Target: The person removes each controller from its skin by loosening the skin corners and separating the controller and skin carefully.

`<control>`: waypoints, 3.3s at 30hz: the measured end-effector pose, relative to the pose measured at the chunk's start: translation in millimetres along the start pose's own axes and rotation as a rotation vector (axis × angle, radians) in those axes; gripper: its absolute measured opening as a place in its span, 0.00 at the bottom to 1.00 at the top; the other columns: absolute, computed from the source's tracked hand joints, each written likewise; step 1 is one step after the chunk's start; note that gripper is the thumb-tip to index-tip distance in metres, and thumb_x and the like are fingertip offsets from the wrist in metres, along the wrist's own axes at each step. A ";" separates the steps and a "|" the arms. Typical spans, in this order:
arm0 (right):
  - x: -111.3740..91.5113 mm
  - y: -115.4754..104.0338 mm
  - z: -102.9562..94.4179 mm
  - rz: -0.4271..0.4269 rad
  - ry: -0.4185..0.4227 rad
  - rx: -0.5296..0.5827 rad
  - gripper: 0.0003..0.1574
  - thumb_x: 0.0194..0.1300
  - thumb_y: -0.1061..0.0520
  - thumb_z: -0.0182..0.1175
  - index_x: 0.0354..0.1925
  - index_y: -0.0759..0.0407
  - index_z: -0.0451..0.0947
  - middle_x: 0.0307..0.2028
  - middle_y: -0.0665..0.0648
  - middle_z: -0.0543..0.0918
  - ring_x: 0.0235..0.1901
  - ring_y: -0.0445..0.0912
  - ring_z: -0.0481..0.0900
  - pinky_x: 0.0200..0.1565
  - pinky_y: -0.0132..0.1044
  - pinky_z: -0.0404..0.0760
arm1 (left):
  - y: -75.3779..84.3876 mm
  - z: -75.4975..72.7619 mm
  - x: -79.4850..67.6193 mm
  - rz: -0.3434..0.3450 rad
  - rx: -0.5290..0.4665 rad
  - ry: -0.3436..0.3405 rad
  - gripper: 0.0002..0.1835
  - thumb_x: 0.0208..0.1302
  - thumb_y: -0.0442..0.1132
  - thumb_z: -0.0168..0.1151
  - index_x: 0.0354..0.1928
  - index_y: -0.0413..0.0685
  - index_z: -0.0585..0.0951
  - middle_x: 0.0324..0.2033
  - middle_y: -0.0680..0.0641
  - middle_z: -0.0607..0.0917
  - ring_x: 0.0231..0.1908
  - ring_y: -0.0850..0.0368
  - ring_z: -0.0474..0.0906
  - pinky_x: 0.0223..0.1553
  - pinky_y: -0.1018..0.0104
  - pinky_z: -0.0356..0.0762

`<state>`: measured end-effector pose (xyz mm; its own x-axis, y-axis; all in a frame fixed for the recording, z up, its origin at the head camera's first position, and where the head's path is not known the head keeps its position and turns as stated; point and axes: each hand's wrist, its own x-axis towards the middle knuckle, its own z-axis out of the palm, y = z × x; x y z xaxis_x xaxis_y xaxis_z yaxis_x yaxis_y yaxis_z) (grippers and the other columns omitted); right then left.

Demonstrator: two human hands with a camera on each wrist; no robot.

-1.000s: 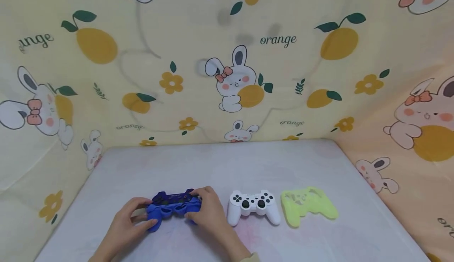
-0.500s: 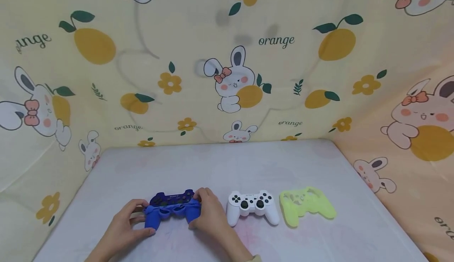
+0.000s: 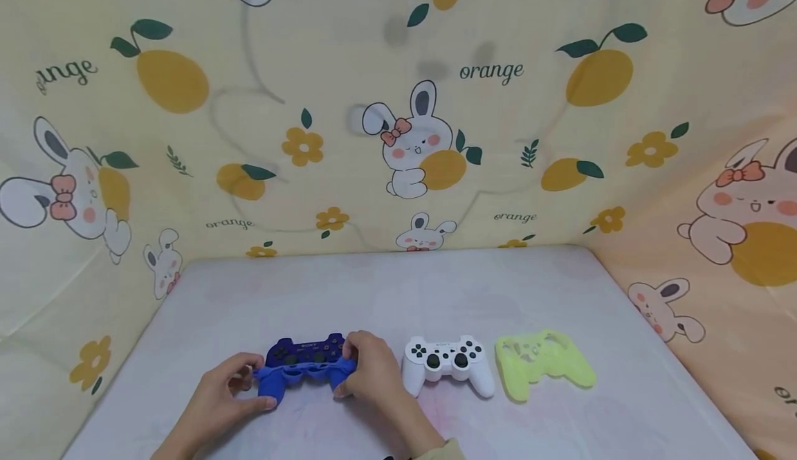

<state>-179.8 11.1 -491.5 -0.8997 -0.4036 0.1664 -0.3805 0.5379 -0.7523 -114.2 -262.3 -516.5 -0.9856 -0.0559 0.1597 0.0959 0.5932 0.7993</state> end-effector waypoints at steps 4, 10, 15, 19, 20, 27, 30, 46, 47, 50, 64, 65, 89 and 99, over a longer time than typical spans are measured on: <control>-0.9 0.9 0.9 0.019 0.002 0.015 0.35 0.25 0.63 0.85 0.29 0.49 0.72 0.25 0.45 0.74 0.27 0.41 0.70 0.32 0.36 0.70 | -1.6 -0.3 -1.0 0.043 0.034 0.017 0.27 0.32 0.44 0.86 0.38 0.60 0.81 0.27 0.55 0.76 0.30 0.57 0.72 0.32 0.66 0.70; -2.9 1.3 2.5 0.041 0.028 0.035 0.34 0.26 0.63 0.84 0.30 0.49 0.73 0.27 0.46 0.75 0.29 0.43 0.71 0.33 0.37 0.70 | -3.7 2.2 -2.7 0.065 -0.001 0.022 0.21 0.35 0.43 0.85 0.30 0.61 0.81 0.27 0.59 0.78 0.30 0.60 0.74 0.34 0.66 0.73; -7.5 -0.1 6.4 0.043 0.056 0.069 0.35 0.28 0.65 0.83 0.35 0.54 0.74 0.31 0.48 0.75 0.31 0.44 0.72 0.35 0.37 0.71 | -4.9 2.7 -1.5 0.033 -0.002 0.003 0.23 0.34 0.43 0.86 0.32 0.61 0.80 0.32 0.61 0.80 0.38 0.62 0.77 0.46 0.63 0.76; -12.0 -2.8 8.1 0.054 0.058 0.049 0.37 0.30 0.65 0.82 0.40 0.56 0.73 0.35 0.49 0.75 0.35 0.45 0.73 0.39 0.39 0.74 | -3.2 2.4 -0.3 0.023 0.045 -0.080 0.32 0.30 0.46 0.87 0.40 0.58 0.77 0.41 0.59 0.78 0.48 0.61 0.74 0.57 0.57 0.71; -13.4 -3.9 8.1 0.057 0.053 0.027 0.38 0.30 0.64 0.83 0.41 0.56 0.72 0.36 0.50 0.75 0.36 0.46 0.74 0.41 0.40 0.75 | -2.8 2.5 -0.3 0.024 0.057 -0.097 0.34 0.29 0.46 0.87 0.42 0.57 0.76 0.43 0.59 0.77 0.50 0.61 0.73 0.59 0.56 0.70; -18.1 -7.2 11.0 0.045 0.026 -0.087 0.47 0.27 0.64 0.83 0.46 0.54 0.69 0.41 0.52 0.77 0.42 0.49 0.74 0.47 0.48 0.75 | -3.0 4.3 -1.7 0.106 0.116 -0.031 0.39 0.27 0.40 0.88 0.47 0.54 0.76 0.44 0.59 0.78 0.48 0.62 0.75 0.54 0.57 0.74; -17.6 -4.9 11.1 0.031 0.049 -0.071 0.45 0.29 0.65 0.83 0.46 0.54 0.69 0.40 0.51 0.78 0.40 0.47 0.75 0.46 0.46 0.75 | -4.3 4.7 -2.1 0.146 0.098 0.007 0.36 0.27 0.41 0.88 0.44 0.54 0.78 0.40 0.61 0.79 0.41 0.65 0.77 0.46 0.62 0.79; -10.9 -1.1 -2.6 -0.043 0.011 0.098 0.39 0.30 0.59 0.85 0.42 0.54 0.74 0.37 0.48 0.79 0.35 0.46 0.79 0.40 0.37 0.77 | -13.4 -1.1 -3.7 0.146 -0.150 0.045 0.29 0.36 0.45 0.85 0.44 0.55 0.81 0.39 0.56 0.83 0.37 0.59 0.82 0.43 0.67 0.80; -10.7 -1.3 -2.6 -0.038 0.006 0.124 0.40 0.30 0.59 0.85 0.42 0.55 0.74 0.37 0.49 0.79 0.35 0.46 0.79 0.39 0.36 0.78 | -13.3 -1.8 -3.9 0.130 -0.161 0.045 0.29 0.37 0.45 0.85 0.44 0.54 0.81 0.40 0.55 0.83 0.39 0.58 0.82 0.44 0.68 0.79; -10.4 -2.3 -0.6 -0.024 0.007 0.174 0.43 0.29 0.60 0.85 0.44 0.56 0.73 0.38 0.50 0.77 0.35 0.44 0.78 0.37 0.35 0.79 | -12.1 -3.3 -3.3 0.070 -0.179 0.040 0.29 0.38 0.46 0.85 0.45 0.52 0.81 0.43 0.53 0.83 0.43 0.57 0.80 0.49 0.69 0.77; -12.2 0.1 -2.6 -0.030 0.027 0.154 0.39 0.25 0.57 0.86 0.37 0.50 0.74 0.29 0.47 0.78 0.26 0.44 0.77 0.29 0.32 0.76 | 1.2 -3.9 -2.9 -0.065 -0.201 -0.003 0.30 0.40 0.43 0.84 0.47 0.47 0.79 0.44 0.48 0.81 0.47 0.54 0.78 0.50 0.67 0.77; -12.0 0.1 -3.4 -0.025 0.019 0.161 0.38 0.25 0.57 0.86 0.36 0.50 0.74 0.28 0.47 0.78 0.26 0.44 0.78 0.28 0.33 0.76 | 2.0 -4.2 -2.9 -0.062 -0.198 -0.007 0.30 0.41 0.43 0.83 0.47 0.46 0.79 0.44 0.48 0.81 0.46 0.55 0.78 0.50 0.67 0.77; -15.6 -3.0 -6.4 0.021 -0.014 0.087 0.32 0.23 0.55 0.86 0.26 0.50 0.74 0.18 0.44 0.73 0.19 0.37 0.69 0.21 0.31 0.69 | -0.5 -4.3 -5.2 -0.034 -0.237 -0.077 0.23 0.42 0.39 0.83 0.39 0.43 0.80 0.33 0.48 0.81 0.34 0.55 0.80 0.39 0.68 0.79; -16.0 -4.1 -7.2 0.022 -0.013 0.069 0.32 0.22 0.54 0.86 0.24 0.50 0.74 0.17 0.43 0.71 0.19 0.36 0.67 0.22 0.30 0.68 | -0.2 -4.0 -6.3 -0.014 -0.209 -0.060 0.20 0.43 0.40 0.82 0.35 0.46 0.80 0.30 0.50 0.80 0.31 0.58 0.77 0.36 0.68 0.78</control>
<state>-165.4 20.7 -486.5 -0.9046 -0.4020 0.1418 -0.3448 0.4947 -0.7977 -107.5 -265.3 -515.4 -0.9930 -0.0112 0.1179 0.1028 0.4128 0.9050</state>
